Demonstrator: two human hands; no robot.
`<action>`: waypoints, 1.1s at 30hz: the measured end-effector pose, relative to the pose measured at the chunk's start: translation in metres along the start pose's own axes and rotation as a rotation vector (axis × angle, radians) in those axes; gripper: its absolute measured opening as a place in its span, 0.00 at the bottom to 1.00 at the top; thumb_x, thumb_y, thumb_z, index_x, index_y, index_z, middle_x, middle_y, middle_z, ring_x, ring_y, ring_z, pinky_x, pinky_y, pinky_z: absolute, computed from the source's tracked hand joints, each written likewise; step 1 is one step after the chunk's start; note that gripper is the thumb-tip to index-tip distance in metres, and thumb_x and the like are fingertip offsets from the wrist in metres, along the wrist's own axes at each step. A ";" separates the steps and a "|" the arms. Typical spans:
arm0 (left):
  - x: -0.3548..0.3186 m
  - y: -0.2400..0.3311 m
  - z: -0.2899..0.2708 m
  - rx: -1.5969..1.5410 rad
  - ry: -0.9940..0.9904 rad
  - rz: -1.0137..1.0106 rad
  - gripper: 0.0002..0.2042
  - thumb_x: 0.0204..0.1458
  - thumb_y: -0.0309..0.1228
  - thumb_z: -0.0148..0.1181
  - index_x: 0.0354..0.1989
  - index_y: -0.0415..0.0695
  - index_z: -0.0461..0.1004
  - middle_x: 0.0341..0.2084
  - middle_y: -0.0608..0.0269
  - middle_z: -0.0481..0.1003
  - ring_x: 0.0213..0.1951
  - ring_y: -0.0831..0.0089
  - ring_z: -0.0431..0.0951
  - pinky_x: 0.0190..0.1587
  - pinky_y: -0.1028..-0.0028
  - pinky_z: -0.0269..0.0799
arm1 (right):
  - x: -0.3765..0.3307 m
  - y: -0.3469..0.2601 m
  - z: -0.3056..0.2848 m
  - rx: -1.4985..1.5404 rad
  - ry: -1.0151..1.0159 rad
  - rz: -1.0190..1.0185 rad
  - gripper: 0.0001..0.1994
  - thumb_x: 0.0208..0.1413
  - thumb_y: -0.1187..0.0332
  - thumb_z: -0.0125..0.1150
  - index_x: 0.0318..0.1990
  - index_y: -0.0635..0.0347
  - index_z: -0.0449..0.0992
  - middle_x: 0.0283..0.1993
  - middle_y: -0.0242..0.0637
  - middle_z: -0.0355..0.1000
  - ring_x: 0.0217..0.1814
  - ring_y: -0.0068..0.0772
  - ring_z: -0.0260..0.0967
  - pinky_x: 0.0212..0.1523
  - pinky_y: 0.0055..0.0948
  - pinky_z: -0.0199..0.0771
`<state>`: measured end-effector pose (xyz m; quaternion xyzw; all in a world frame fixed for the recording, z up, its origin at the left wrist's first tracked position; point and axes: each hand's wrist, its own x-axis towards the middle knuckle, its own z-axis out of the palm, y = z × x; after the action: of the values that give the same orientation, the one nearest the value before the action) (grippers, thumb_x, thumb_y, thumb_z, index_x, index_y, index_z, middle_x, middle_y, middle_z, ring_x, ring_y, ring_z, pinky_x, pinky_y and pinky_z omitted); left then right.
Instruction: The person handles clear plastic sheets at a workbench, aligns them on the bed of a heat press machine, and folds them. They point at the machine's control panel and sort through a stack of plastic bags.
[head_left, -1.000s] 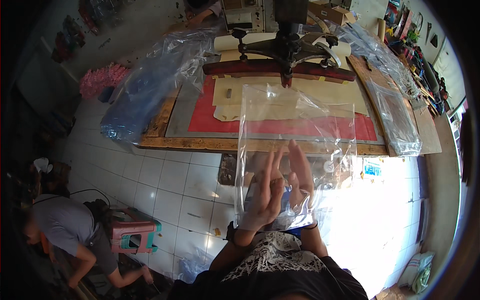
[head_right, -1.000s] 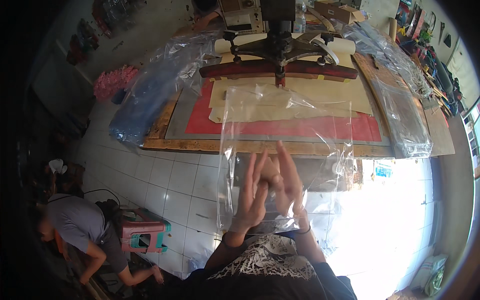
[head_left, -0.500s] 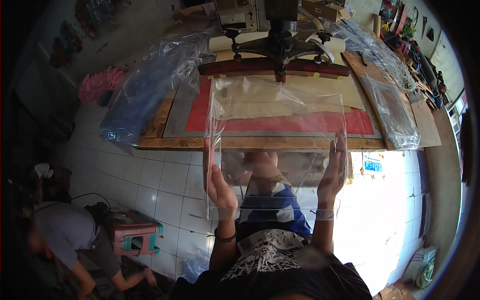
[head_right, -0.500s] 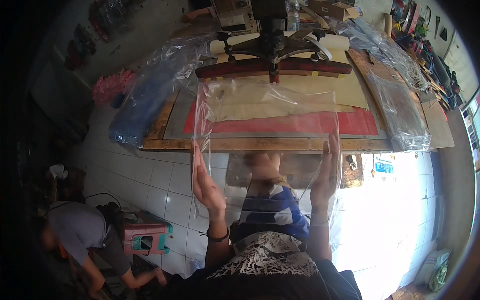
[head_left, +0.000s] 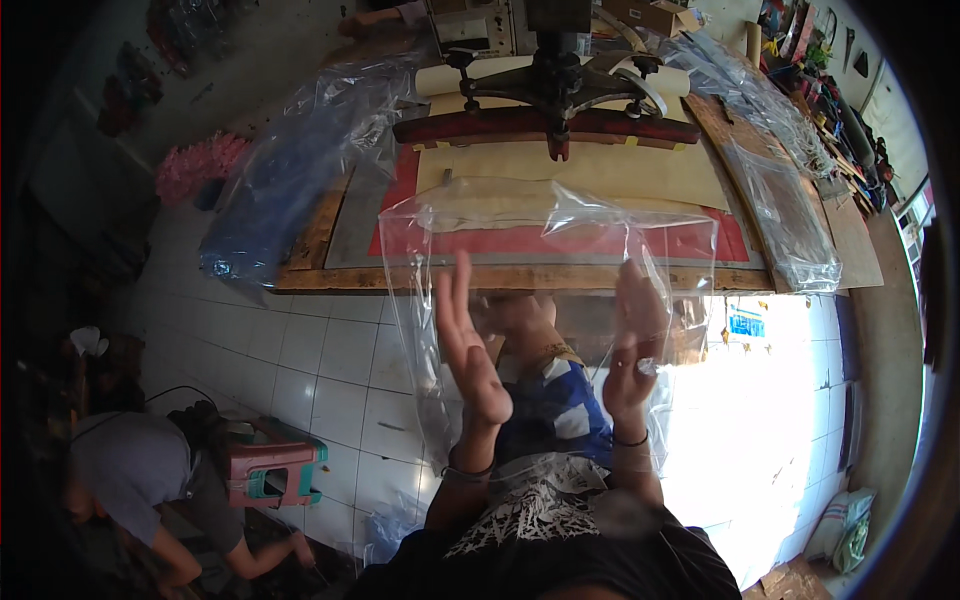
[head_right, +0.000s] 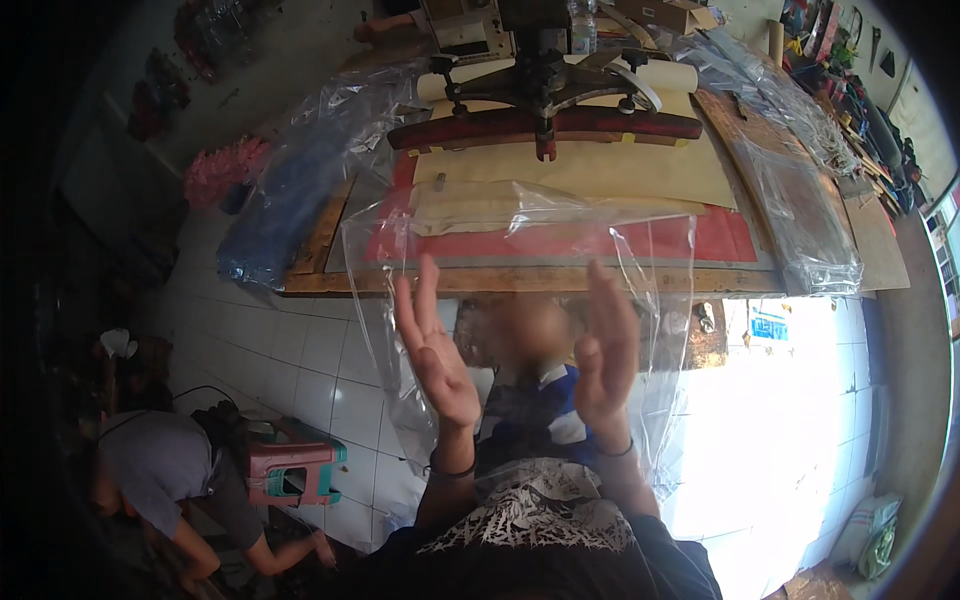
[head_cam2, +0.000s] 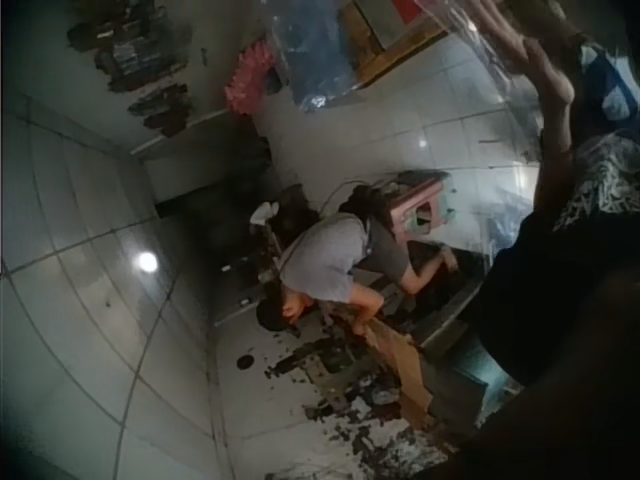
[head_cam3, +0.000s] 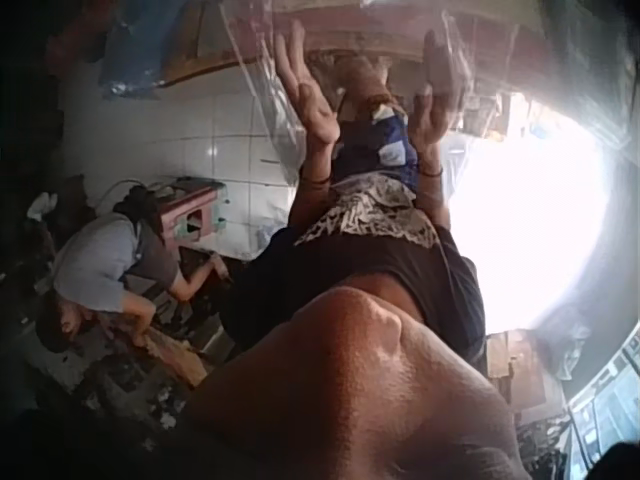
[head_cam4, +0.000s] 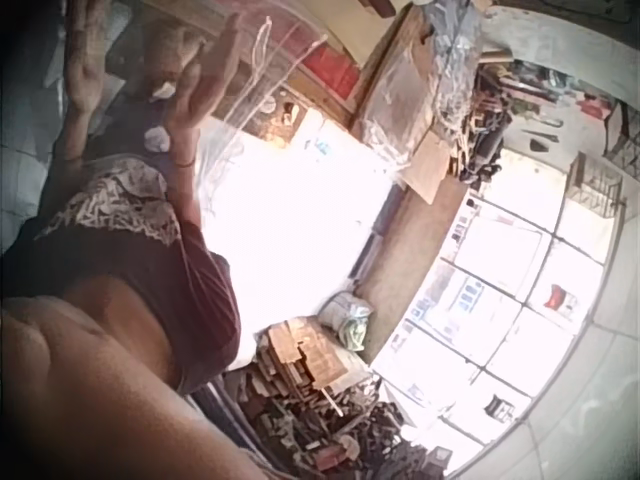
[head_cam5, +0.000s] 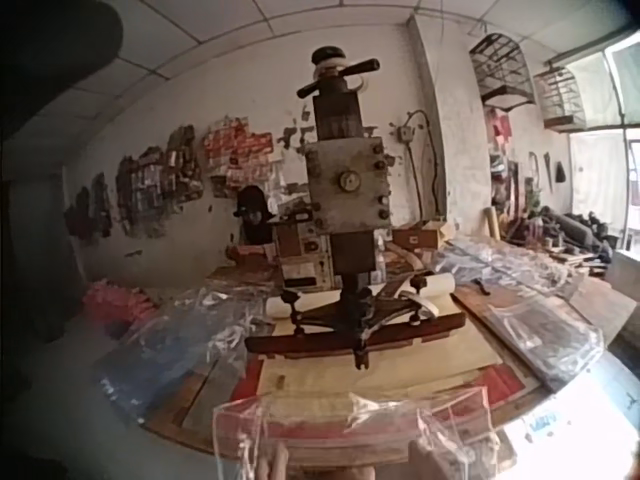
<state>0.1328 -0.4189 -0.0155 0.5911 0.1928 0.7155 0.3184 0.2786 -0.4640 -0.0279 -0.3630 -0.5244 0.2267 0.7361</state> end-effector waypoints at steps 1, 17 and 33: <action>-0.006 0.006 0.012 0.009 0.004 -0.001 0.33 0.63 0.44 0.39 0.71 0.35 0.44 0.70 0.37 0.46 0.72 0.49 0.47 0.71 0.52 0.38 | -0.007 -0.004 0.011 -0.132 -0.175 0.005 0.26 0.68 0.61 0.46 0.65 0.71 0.57 0.72 0.58 0.52 0.75 0.54 0.48 0.71 0.45 0.47; -0.010 0.010 0.024 0.236 -0.446 -0.041 0.39 0.62 0.60 0.29 0.72 0.39 0.45 0.72 0.44 0.41 0.73 0.48 0.35 0.71 0.51 0.28 | 0.007 0.019 0.006 -0.166 -0.257 -0.081 0.26 0.65 0.68 0.47 0.68 0.67 0.54 0.69 0.58 0.56 0.72 0.49 0.53 0.71 0.47 0.48; 0.006 0.022 0.022 -0.573 -0.182 -0.246 0.33 0.63 0.44 0.37 0.71 0.34 0.42 0.68 0.40 0.53 0.67 0.49 0.59 0.68 0.51 0.48 | -0.007 0.048 -0.023 0.017 0.152 0.128 0.28 0.68 0.54 0.39 0.66 0.68 0.58 0.66 0.53 0.60 0.66 0.42 0.60 0.64 0.39 0.60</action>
<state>0.1486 -0.4329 0.0076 0.5113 0.0241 0.6409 0.5721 0.3001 -0.4455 -0.0739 -0.4057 -0.4410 0.2496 0.7607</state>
